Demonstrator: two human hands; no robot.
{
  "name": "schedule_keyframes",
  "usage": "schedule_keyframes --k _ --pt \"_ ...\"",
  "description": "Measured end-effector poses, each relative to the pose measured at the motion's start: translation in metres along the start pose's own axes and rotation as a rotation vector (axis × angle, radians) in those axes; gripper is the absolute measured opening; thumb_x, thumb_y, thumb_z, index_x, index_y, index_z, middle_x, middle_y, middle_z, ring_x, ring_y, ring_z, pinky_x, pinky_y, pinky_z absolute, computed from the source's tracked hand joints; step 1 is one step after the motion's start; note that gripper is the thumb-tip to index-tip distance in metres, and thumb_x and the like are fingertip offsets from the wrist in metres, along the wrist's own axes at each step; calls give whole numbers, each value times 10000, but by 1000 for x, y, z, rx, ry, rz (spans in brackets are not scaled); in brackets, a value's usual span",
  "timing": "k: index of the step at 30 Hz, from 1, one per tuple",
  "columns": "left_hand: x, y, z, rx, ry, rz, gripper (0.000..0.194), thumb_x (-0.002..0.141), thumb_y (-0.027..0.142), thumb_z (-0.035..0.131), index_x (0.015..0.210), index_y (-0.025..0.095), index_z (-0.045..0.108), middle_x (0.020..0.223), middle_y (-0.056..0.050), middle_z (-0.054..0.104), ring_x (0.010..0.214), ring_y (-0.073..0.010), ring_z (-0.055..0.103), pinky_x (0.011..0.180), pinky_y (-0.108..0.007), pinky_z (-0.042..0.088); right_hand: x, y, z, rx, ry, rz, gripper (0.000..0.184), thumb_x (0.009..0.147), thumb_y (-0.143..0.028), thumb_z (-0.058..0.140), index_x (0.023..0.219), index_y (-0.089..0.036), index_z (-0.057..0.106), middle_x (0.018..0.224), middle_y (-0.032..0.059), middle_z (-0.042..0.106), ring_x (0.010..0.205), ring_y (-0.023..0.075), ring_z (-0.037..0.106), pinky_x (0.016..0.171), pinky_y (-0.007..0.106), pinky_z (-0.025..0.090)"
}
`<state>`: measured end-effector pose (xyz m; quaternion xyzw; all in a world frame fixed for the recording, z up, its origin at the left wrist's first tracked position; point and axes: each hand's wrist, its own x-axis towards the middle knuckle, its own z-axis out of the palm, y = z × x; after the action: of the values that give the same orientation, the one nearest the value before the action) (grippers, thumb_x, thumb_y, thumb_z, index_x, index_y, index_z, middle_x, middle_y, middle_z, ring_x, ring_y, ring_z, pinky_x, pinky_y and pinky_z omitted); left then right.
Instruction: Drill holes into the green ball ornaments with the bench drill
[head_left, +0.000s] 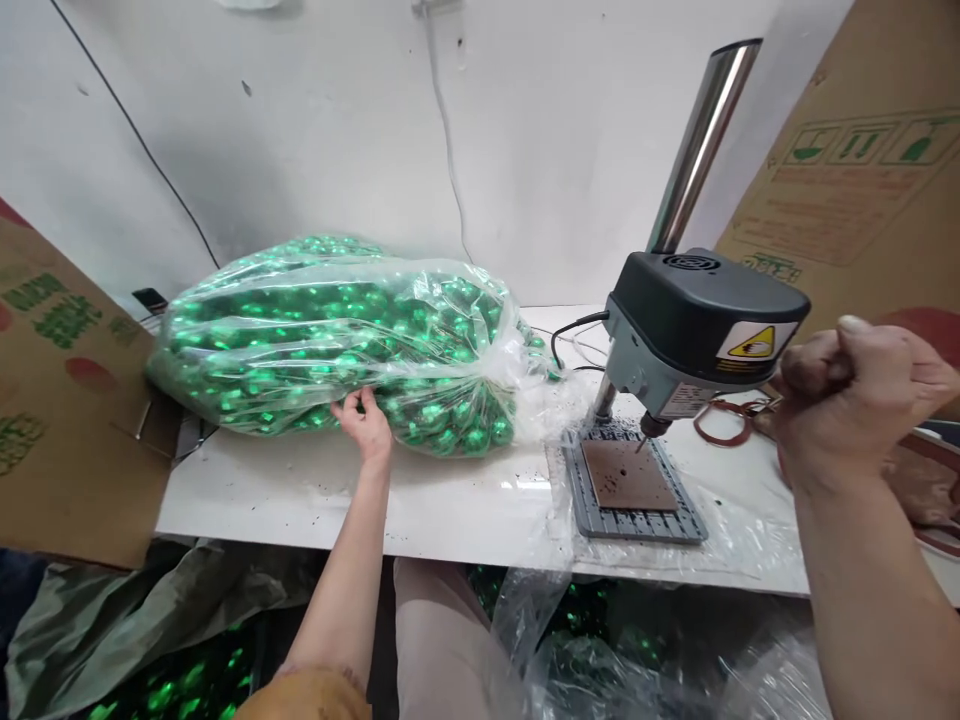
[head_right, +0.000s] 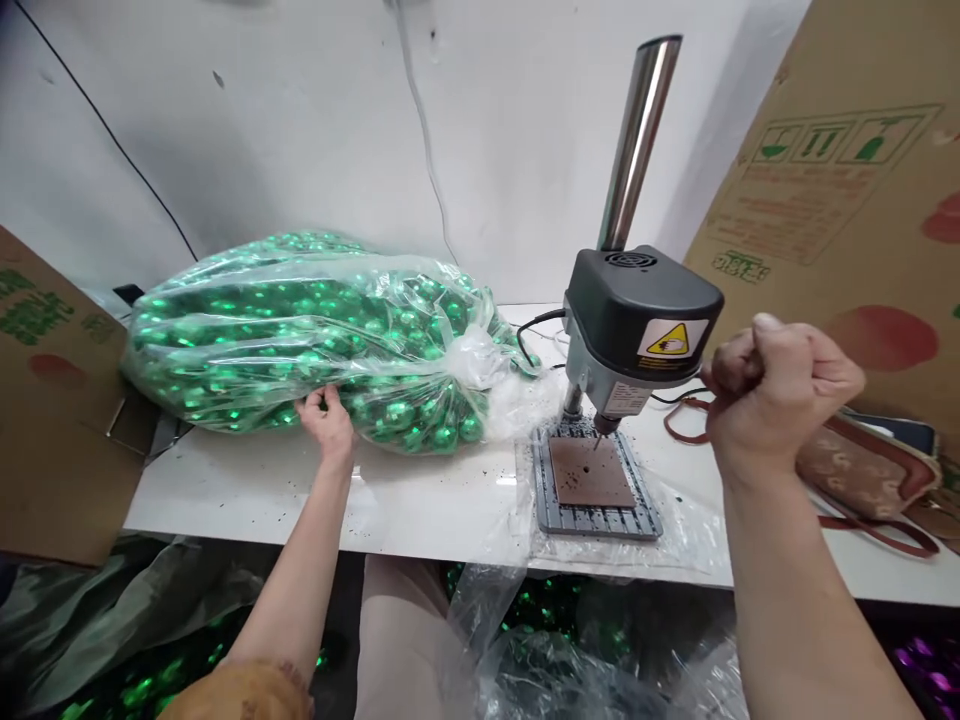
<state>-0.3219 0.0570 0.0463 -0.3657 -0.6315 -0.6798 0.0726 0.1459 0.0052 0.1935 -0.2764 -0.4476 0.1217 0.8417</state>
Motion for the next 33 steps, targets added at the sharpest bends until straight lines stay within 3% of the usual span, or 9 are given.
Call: schedule_keyframes --k 3,7,10,14,18,22,25,30,33 --pt "13 8 10 -64 -8 5 118 894 239 602 964 151 640 1116 -76 562 1090 -191 604 1108 -371 441 0 -1 1 6 10 9 355 718 -195 566 479 -213 304 399 -82 309 352 56 256 361 271 166" --pt "7 14 10 -127 -179 58 313 830 178 625 1142 170 619 1214 -84 537 1074 -170 632 998 -296 513 1 -1 1 20 16 12 352 717 -199 576 477 -203 319 401 -81 323 356 44 268 382 255 162" --pt "-12 13 1 -113 -186 6 322 872 260 617 1179 166 598 1217 -100 552 1092 -193 628 1009 -340 517 2 -2 1 21 20 18 361 717 -205 585 482 -208 311 402 -83 317 358 45 263 380 258 162" --pt "-44 3 -21 20 19 -47 438 903 424 640 1232 165 515 1213 -109 560 1175 -235 570 1113 -446 447 2 -2 1 20 20 34 375 719 -227 599 489 -217 303 400 -87 315 353 49 258 359 266 163" --pt "-61 -16 -42 208 288 -85 630 903 546 620 1349 153 412 1407 -205 434 1382 -317 435 1212 -523 327 2 -1 1 12 14 35 367 711 -227 605 478 -212 322 403 -84 326 354 51 278 354 269 190" --pt "-56 -28 -35 228 41 -199 1009 837 659 652 1559 148 166 1627 -280 191 1573 -416 122 1254 -622 196 1 -1 0 -3 0 20 366 715 -212 584 474 -210 308 404 -76 327 357 55 283 356 275 179" --pt "-39 -27 -16 185 -102 -180 1126 835 711 618 1607 126 44 1679 -274 77 1594 -405 59 1283 -587 141 1 -1 0 -6 0 17 373 719 -222 585 471 -204 306 404 -75 325 358 51 283 361 271 173" --pt "2 -27 9 159 -172 -119 1191 786 661 699 1587 32 82 1665 -312 61 1602 -369 40 1306 -485 102 1 -1 1 -2 -2 1 385 736 -213 564 482 -204 275 413 -73 315 361 45 265 369 263 148" --pt "11 -34 10 170 -230 -16 1016 801 492 727 1555 52 208 1646 -302 131 1588 -370 118 1288 -488 174 1 -1 0 5 0 5 404 740 -225 574 482 -207 263 409 -73 305 362 50 266 371 261 157"
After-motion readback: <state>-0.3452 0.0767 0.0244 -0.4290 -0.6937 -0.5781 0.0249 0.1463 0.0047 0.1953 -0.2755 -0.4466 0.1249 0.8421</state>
